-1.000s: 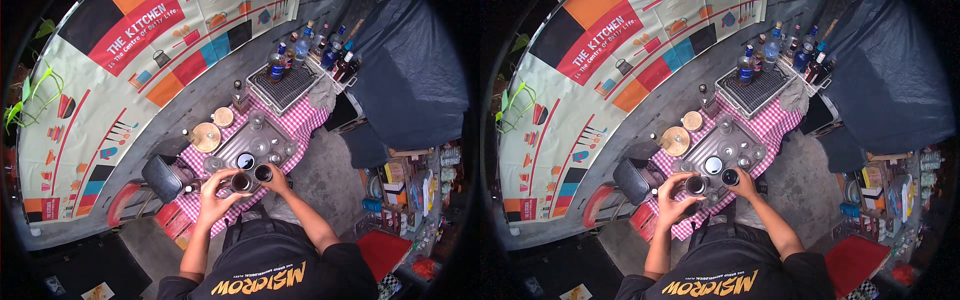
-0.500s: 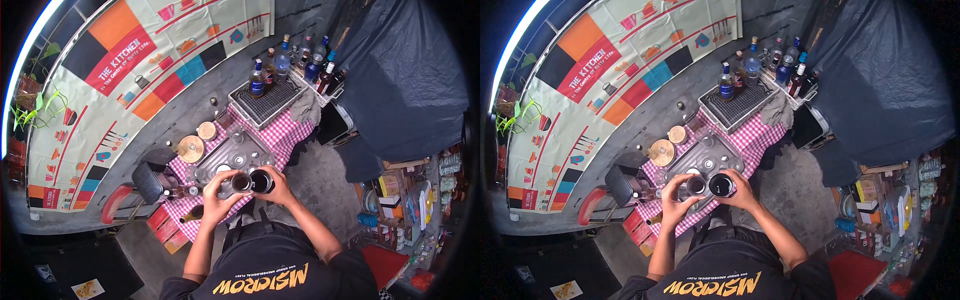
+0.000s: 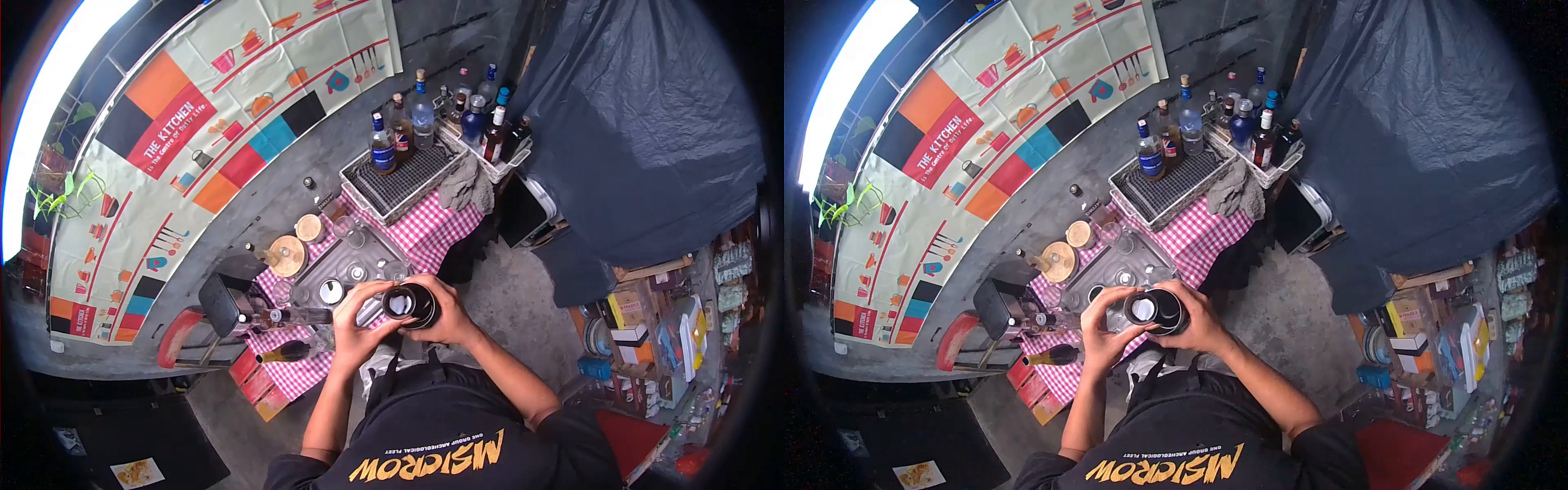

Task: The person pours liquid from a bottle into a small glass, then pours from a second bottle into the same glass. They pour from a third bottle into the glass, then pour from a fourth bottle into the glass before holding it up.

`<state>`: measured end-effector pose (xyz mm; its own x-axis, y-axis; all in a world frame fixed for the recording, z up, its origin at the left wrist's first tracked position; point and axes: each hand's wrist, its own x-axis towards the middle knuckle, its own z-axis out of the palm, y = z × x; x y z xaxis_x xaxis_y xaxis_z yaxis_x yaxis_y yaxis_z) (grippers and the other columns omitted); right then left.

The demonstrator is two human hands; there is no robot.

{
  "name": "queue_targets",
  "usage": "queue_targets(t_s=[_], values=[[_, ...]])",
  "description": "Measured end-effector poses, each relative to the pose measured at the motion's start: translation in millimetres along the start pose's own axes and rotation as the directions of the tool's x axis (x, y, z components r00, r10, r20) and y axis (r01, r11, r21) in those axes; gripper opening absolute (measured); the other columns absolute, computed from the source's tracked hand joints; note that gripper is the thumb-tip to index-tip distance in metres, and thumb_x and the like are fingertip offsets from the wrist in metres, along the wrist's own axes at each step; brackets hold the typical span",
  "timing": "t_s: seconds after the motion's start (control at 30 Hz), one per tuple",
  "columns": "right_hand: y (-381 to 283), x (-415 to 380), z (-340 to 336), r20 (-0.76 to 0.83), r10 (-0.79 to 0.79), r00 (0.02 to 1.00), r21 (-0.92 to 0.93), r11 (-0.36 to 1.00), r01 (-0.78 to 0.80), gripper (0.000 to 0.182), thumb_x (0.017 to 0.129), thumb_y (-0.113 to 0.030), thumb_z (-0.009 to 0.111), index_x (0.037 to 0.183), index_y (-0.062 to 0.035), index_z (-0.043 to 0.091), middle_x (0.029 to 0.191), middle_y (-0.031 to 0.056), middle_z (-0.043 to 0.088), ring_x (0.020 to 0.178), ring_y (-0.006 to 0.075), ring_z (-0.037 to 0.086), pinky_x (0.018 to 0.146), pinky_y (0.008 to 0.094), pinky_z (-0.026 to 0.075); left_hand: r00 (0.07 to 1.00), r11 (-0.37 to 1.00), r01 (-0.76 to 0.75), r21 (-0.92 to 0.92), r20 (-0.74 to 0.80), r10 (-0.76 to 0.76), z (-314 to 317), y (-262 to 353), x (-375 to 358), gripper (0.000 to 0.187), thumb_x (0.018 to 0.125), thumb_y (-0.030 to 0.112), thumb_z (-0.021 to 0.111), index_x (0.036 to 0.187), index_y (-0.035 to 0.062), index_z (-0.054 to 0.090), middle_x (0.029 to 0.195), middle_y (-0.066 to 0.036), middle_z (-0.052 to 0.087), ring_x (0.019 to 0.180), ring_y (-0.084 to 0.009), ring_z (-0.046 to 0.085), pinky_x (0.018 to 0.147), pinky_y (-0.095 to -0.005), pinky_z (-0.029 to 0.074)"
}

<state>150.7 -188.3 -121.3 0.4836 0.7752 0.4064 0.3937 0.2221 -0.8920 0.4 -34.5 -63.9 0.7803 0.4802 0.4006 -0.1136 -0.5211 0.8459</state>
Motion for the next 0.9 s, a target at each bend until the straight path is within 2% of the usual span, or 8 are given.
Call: queue_targets(t_s=[0.13,0.23,0.47,0.57,0.77,0.9], values=[[-6.7,-3.9,-15.6,0.004,0.025,1.0,0.012,1.0,-0.025,0.085,0.064,-0.019,0.1,0.138,-0.0015,0.063,0.132,0.0162,0.072,0.124,0.0326,0.074,0.107,0.0434,0.058,0.999,0.998,-0.041,0.043,0.006,0.04,13.1,8.0,3.0,0.057,0.072,0.01,0.1,0.124,0.0011,0.078,0.122,-0.015,0.081,0.116,-0.0322,0.077,0.104,-0.0441,0.058],[-2.8,-8.3,-23.4,0.003,0.028,1.0,0.017,0.999,-0.028,0.084,0.07,-0.028,0.102,0.14,-0.0039,0.062,0.135,0.0156,0.072,0.125,0.033,0.075,0.106,0.0438,0.06,0.999,0.999,-0.031,0.041,0.02,0.03,22.1,15.8,7.1,0.057,0.072,0.01,0.1,0.123,0.0009,0.078,0.122,-0.015,0.081,0.116,-0.0322,0.077,0.104,-0.044,0.058],[-7.8,-17.0,-30.9,0.012,0.08,0.997,0.077,0.994,-0.081,0.089,0.071,-0.023,0.1,0.146,-0.0048,0.055,0.135,0.015,0.071,0.128,0.0317,0.073,0.109,0.0433,0.058,0.998,0.996,-0.06,0.063,0.028,0.058,30.7,21.3,11.5,0.058,0.068,0.011,0.104,0.119,0.001,0.079,0.118,-0.014,0.08,0.112,-0.0295,0.076,0.1,-0.041,0.059],[-1.4,-22.2,-32.6,0.038,0.105,0.994,0.143,0.984,-0.11,0.092,0.068,-0.02,0.098,0.147,-0.0021,0.055,0.14,0.0137,0.066,0.133,0.0257,0.067,0.113,0.0399,0.053,0.998,0.995,-0.06,0.076,0.036,0.057,32.9,22.2,10.2,0.058,0.068,0.012,0.104,0.119,0.0009,0.079,0.117,-0.014,0.08,0.111,-0.0293,0.076,0.099,-0.0408,0.059],[1.8,-24.4,-34.8,0.047,0.108,0.993,0.202,0.973,-0.115,0.093,0.067,-0.018,0.098,0.148,-0.0025,0.055,0.139,0.0114,0.066,0.132,0.0222,0.066,0.113,0.0382,0.053,0.997,0.996,-0.054,0.07,0.052,0.05,36.0,25.1,9.1,0.057,0.069,0.011,0.101,0.12,0.0015,0.079,0.116,-0.014,0.08,0.11,-0.0313,0.076,0.1,-0.0427,0.057],[8.3,-27.4,-33.8,0.058,0.131,0.99,0.26,0.955,-0.142,0.096,0.067,-0.024,0.099,0.149,-0.0042,0.053,0.137,0.0116,0.07,0.13,0.023,0.07,0.111,0.0392,0.055,0.998,0.997,-0.042,0.071,0.056,0.038,38.0,29.3,10.0,0.057,0.069,0.012,0.101,0.12,0.0018,0.079,0.115,-0.013,0.08,0.109,-0.0312,0.076,0.1,-0.0434,0.056]])
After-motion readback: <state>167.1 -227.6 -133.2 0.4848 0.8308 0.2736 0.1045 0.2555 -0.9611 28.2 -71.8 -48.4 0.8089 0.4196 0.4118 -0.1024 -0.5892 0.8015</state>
